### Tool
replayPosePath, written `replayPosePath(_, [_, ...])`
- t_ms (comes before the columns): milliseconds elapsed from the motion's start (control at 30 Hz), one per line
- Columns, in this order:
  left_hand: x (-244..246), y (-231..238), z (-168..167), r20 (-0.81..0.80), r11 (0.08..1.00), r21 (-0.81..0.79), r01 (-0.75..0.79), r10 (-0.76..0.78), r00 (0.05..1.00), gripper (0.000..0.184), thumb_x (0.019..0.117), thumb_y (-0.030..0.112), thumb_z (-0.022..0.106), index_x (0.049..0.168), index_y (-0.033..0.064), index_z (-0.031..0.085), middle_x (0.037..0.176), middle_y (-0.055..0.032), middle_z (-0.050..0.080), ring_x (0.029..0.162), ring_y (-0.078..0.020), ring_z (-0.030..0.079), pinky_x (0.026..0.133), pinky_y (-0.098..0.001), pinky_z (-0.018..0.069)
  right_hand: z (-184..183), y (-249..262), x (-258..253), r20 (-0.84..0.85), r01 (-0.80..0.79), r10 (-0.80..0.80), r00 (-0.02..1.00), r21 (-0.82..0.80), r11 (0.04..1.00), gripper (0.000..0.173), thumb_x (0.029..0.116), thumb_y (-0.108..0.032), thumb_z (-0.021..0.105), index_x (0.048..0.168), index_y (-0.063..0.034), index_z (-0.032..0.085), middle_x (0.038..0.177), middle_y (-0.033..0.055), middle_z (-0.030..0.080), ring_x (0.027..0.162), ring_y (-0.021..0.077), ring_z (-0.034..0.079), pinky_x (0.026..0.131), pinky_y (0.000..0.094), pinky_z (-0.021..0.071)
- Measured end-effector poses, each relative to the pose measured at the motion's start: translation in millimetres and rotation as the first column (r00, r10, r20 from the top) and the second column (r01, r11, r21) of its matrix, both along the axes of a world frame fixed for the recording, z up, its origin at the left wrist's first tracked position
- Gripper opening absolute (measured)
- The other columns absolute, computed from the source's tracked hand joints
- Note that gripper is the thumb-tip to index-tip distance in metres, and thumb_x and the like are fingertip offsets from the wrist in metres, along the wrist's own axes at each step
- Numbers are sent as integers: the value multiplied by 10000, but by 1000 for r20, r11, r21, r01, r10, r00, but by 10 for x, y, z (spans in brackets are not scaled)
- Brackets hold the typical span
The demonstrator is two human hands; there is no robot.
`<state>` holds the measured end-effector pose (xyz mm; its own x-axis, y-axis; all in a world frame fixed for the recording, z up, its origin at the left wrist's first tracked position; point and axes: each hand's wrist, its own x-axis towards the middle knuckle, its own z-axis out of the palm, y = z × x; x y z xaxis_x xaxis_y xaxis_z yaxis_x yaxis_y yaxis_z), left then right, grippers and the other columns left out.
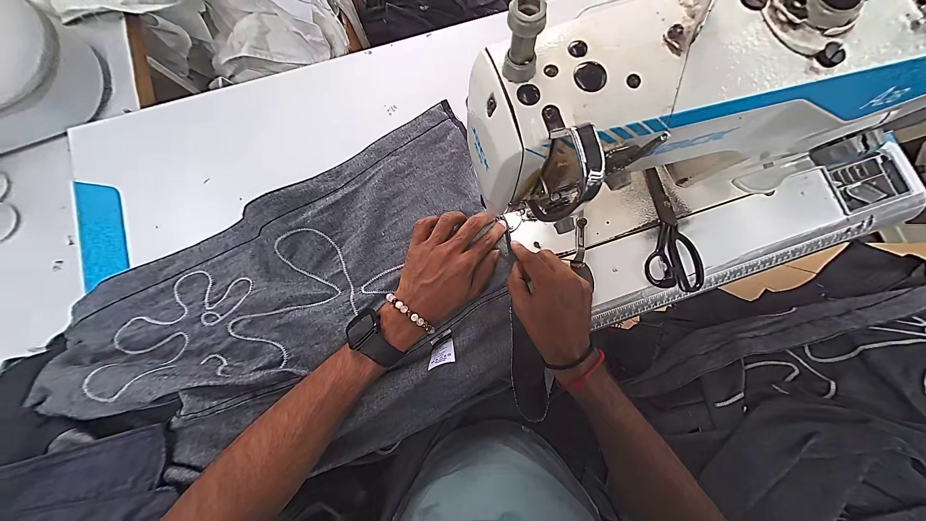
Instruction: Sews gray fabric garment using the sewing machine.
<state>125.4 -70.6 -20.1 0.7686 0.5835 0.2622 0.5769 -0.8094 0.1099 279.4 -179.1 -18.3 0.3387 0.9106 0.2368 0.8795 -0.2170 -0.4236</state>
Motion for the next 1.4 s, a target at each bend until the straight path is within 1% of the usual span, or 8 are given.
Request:
replayPosePath(433, [-27,93,24,65,998,6,61,-61,996,344,1040,355,525,1309,256,716,1316,-35,673,1247,-284,564,1055,-480,392,190,170,-68,228,-171,214,950,-194,966,292,995,-108,570,1228,27,685,946,147,654,817,289,673,609,374,548])
replayPosePath(567, [-55,132,84,48,981,23,193,-194,980,305,1023,266,541,1229,169,744,1274,-58,696,1232,-294,596,1061,-479,434,149,233,-11,180,-201,223,958,-133,970,269,999,-120,574,1216,-12,692,1013,146,658,920,301,666,675,385,561])
replayPosePath(700, [-60,-96,87,175,964,-246,103,-60,983,306,1021,273,513,1184,180,756,1342,8,668,1324,-196,557,1107,-401,458,89,108,121,-126,-58,60,990,23,998,249,1038,-254,562,1109,-139,771,916,37,691,782,176,671,634,366,565])
replayPosePath(833, [-127,-63,-18,165,983,-127,129,-108,980,321,1027,277,520,1254,236,743,1364,-13,656,1295,-227,569,1075,-440,443,99,65,101,-239,62,-67,969,-29,998,219,1008,-343,628,1044,-186,776,845,-23,678,715,124,638,618,363,535])
replayPosePath(1000, [-92,-19,-27,36,995,-70,77,-74,997,416,1045,384,444,1396,302,652,1478,21,572,1344,-228,504,1098,-462,366,134,135,69,-156,42,-51,987,-65,997,137,941,-280,694,979,-188,787,832,-10,664,739,156,643,624,383,528])
replayPosePath(1233, [-78,-16,-6,73,983,-67,173,-169,983,410,1052,338,451,1394,241,657,1509,44,563,1422,-234,463,1170,-468,338,102,10,90,99,-319,320,942,-24,948,182,975,-119,598,1058,-71,753,1091,97,666,1029,270,634,817,388,554])
replayPosePath(1333, [-99,53,55,71,957,-100,271,-264,962,407,1050,314,447,1377,233,674,1481,44,594,1408,-240,487,1161,-461,359,155,-236,112,49,-273,272,961,21,962,240,984,-211,587,1092,-153,793,1196,33,717,1131,215,651,938,386,542])
replayPosePath(1400, [-125,70,57,75,946,-114,304,-297,952,395,1053,324,461,1368,238,684,1473,48,602,1405,-240,493,1156,-460,369,166,-541,96,-16,-233,235,972,80,969,232,985,-292,622,1085,-161,787,1077,46,735,1011,211,682,835,382,567])
